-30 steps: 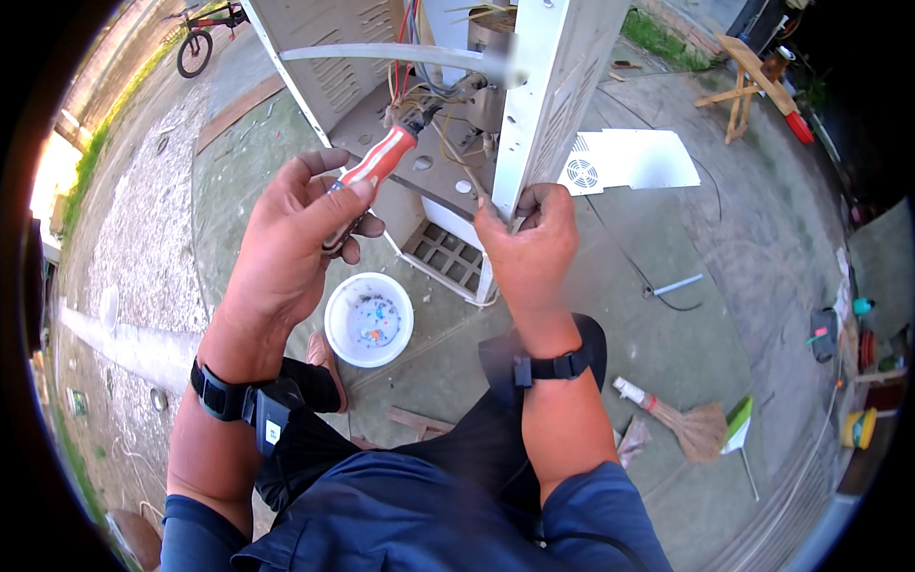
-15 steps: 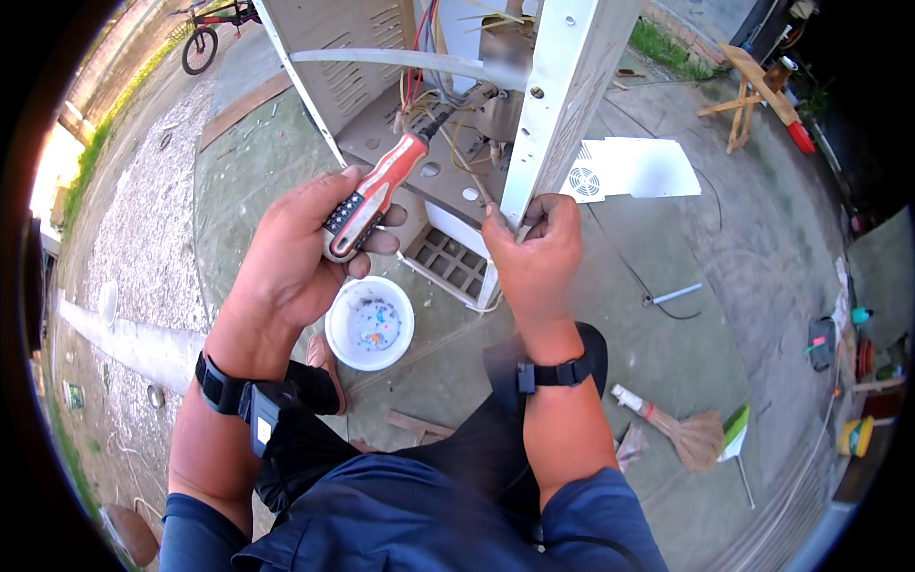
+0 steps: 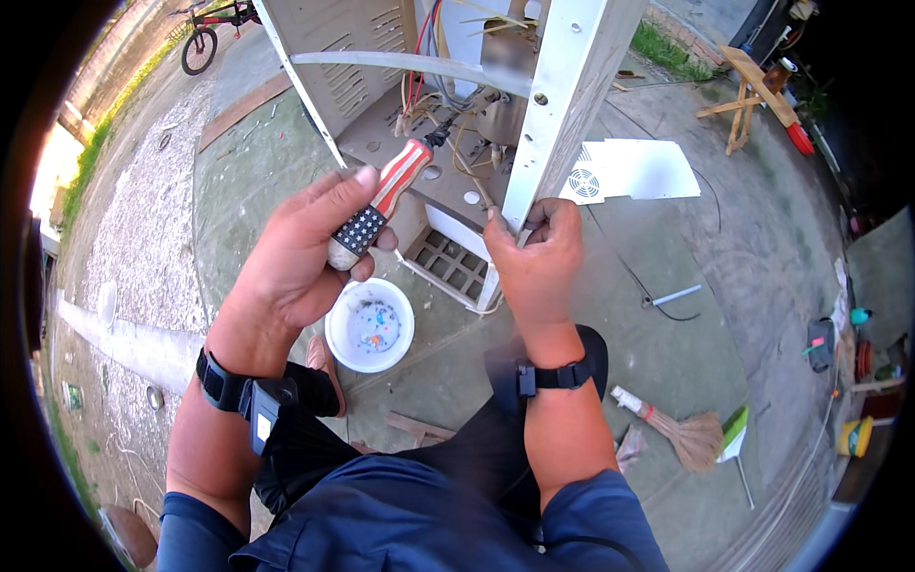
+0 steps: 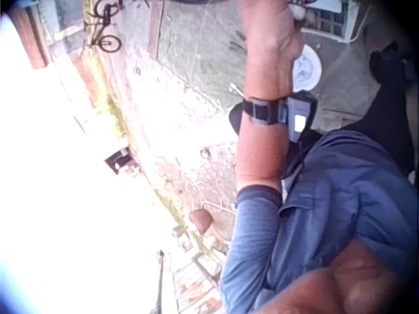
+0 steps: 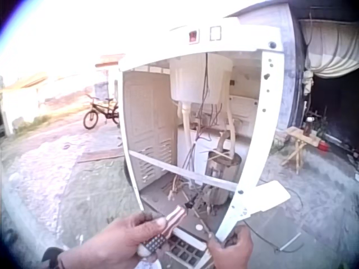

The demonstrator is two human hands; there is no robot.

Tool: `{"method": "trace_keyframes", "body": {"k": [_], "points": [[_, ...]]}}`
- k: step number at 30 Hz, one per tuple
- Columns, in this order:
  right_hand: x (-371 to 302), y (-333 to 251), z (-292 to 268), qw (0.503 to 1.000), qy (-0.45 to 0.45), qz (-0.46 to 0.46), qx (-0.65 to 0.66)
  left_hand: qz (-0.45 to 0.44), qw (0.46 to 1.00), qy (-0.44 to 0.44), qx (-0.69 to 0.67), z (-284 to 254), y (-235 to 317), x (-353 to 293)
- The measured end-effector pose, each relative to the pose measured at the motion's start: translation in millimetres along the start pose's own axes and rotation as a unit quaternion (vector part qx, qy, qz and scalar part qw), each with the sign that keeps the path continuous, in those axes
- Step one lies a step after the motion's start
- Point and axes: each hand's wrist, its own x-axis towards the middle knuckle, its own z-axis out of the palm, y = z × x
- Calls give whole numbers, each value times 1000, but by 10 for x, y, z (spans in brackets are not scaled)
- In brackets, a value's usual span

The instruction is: The person removes the top and back panels of a water dispenser using a screwdriver, then handles and adjusts the internal wires and a small electrical component by hand.

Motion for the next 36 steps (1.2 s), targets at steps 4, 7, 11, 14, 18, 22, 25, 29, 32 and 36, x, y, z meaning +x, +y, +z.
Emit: {"method": "trace_keyframes", "body": {"k": [4,7,11,14,18,22,25,29,32,36], "points": [[-2,10,-1,1000,-2,-1,1,-2,999,36,-16,7,-13,28],[2,-17,-12,1000,0,5,0,-27,998,-20,-58,-43,19,36],[-5,26,10,1000,-1,-1,12,0,1000,-11,-24,-14,-39,61],[-3,-10,5,1000,2,-2,0,-3,999,-22,-39,-10,-44,82],[3,-49,-17,1000,0,3,-9,-41,993,-60,-93,-1,-30,108],[1,-68,-14,1000,-3,-1,-6,-28,996,-45,-70,44,-52,108],[-6,-45,-19,1000,-6,2,-1,-24,998,-43,-49,20,-82,125],[1,-35,-24,1000,-7,1,1,-30,998,-41,-23,-67,-198,88],[0,-51,-22,1000,-8,7,2,-36,998,-45,-17,-124,-268,50],[4,-49,-27,999,-18,21,20,-4,999,-48,-4,-193,-443,17]]}}
